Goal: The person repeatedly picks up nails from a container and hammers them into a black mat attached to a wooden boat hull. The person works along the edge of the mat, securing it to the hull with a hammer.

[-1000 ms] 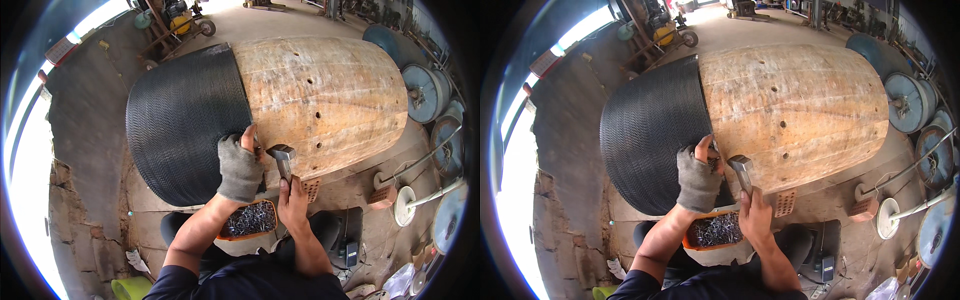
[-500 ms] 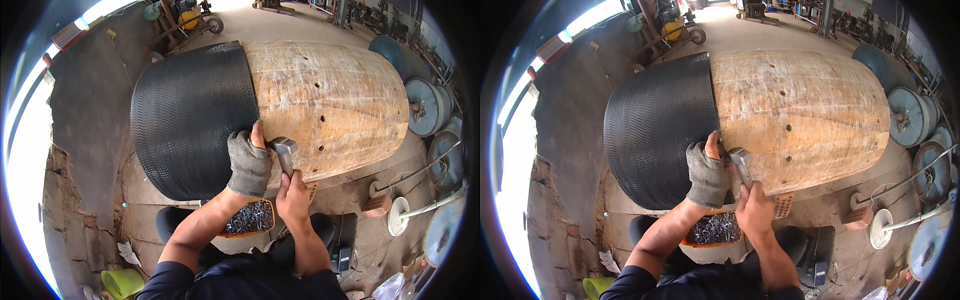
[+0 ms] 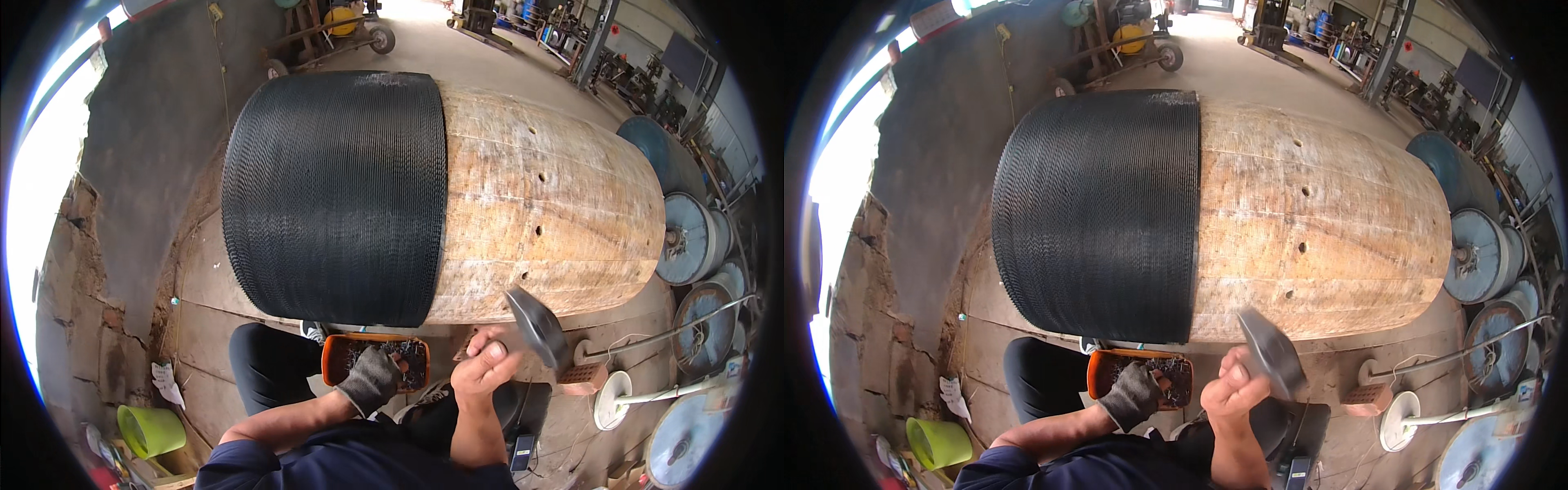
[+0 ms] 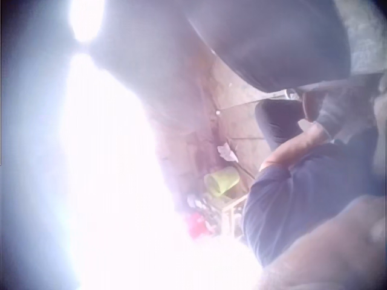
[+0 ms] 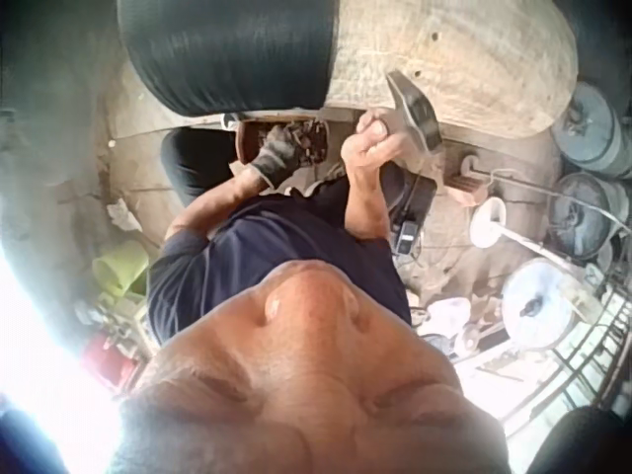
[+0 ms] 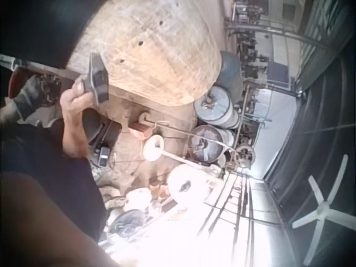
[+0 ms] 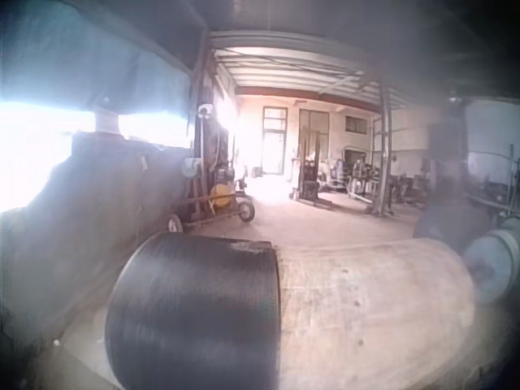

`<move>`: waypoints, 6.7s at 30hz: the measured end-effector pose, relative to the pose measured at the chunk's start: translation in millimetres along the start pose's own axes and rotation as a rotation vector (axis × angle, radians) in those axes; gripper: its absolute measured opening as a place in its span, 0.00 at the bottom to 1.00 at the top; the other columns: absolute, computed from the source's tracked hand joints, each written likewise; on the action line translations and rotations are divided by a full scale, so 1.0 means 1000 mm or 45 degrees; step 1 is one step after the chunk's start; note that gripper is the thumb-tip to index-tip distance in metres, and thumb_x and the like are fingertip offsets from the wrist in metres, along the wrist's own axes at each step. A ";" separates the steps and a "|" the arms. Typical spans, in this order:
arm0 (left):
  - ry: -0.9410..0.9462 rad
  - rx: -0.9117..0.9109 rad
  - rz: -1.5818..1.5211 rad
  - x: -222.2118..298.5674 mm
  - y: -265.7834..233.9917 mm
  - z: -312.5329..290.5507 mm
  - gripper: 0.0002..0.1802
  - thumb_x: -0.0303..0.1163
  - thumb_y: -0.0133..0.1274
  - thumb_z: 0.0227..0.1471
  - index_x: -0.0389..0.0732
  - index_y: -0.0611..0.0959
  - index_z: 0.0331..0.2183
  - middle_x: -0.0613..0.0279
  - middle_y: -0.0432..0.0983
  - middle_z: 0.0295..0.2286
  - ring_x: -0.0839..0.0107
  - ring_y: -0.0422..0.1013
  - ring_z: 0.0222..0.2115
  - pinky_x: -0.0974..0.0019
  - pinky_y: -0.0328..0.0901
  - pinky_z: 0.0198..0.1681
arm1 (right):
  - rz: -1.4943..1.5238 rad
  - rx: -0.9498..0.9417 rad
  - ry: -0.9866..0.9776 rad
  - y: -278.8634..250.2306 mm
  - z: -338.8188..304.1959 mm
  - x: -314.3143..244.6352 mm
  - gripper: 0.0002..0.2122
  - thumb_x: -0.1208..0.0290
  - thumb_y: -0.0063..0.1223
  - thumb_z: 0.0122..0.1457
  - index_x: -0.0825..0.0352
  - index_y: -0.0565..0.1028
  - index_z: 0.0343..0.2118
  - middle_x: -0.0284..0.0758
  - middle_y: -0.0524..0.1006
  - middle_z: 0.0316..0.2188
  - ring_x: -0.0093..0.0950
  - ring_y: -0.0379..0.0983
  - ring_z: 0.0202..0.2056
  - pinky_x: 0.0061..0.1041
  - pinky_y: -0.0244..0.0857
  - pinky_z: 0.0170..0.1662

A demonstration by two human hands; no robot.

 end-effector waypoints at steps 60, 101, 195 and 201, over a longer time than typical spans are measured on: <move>0.054 1.277 0.637 -0.079 -0.258 0.090 0.27 0.24 0.60 0.43 0.43 0.77 0.49 0.58 0.68 0.41 0.56 0.71 0.40 0.46 0.67 0.46 | -0.675 -0.485 0.243 0.029 -0.014 0.027 0.09 0.69 0.43 0.69 0.71 0.70 0.36 0.38 0.72 0.20 0.29 0.72 0.21 0.30 0.64 0.24; -0.089 1.059 -0.005 -0.013 -0.202 0.122 0.35 0.17 0.57 0.41 0.38 0.72 0.55 0.61 0.78 0.29 0.60 0.73 0.30 0.57 0.66 0.37 | -0.607 -0.525 0.340 0.018 -0.023 0.044 0.09 0.73 0.50 0.65 0.72 0.68 0.44 0.53 0.76 0.25 0.55 0.75 0.26 0.48 0.67 0.27; -0.042 1.276 0.650 -0.086 -0.264 0.090 0.26 0.20 0.58 0.39 0.40 0.79 0.46 0.55 0.69 0.43 0.54 0.70 0.43 0.48 0.66 0.49 | -0.101 -0.262 0.156 0.032 0.017 0.000 0.14 0.63 0.40 0.72 0.72 0.64 0.39 0.32 0.65 0.20 0.19 0.59 0.19 0.20 0.57 0.21; -0.083 1.212 0.668 -0.073 -0.281 0.100 0.30 0.17 0.57 0.39 0.41 0.77 0.48 0.54 0.71 0.41 0.53 0.70 0.42 0.50 0.66 0.46 | -0.812 -0.574 0.467 0.036 -0.003 0.054 0.12 0.67 0.49 0.67 0.73 0.69 0.43 0.56 0.76 0.29 0.59 0.72 0.28 0.49 0.65 0.35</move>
Point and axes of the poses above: each hand's wrist, its own z-axis towards the middle knuckle, its own y-axis out of the palm, x = y × z, the point moved 7 cm from there along z, towards the middle knuckle
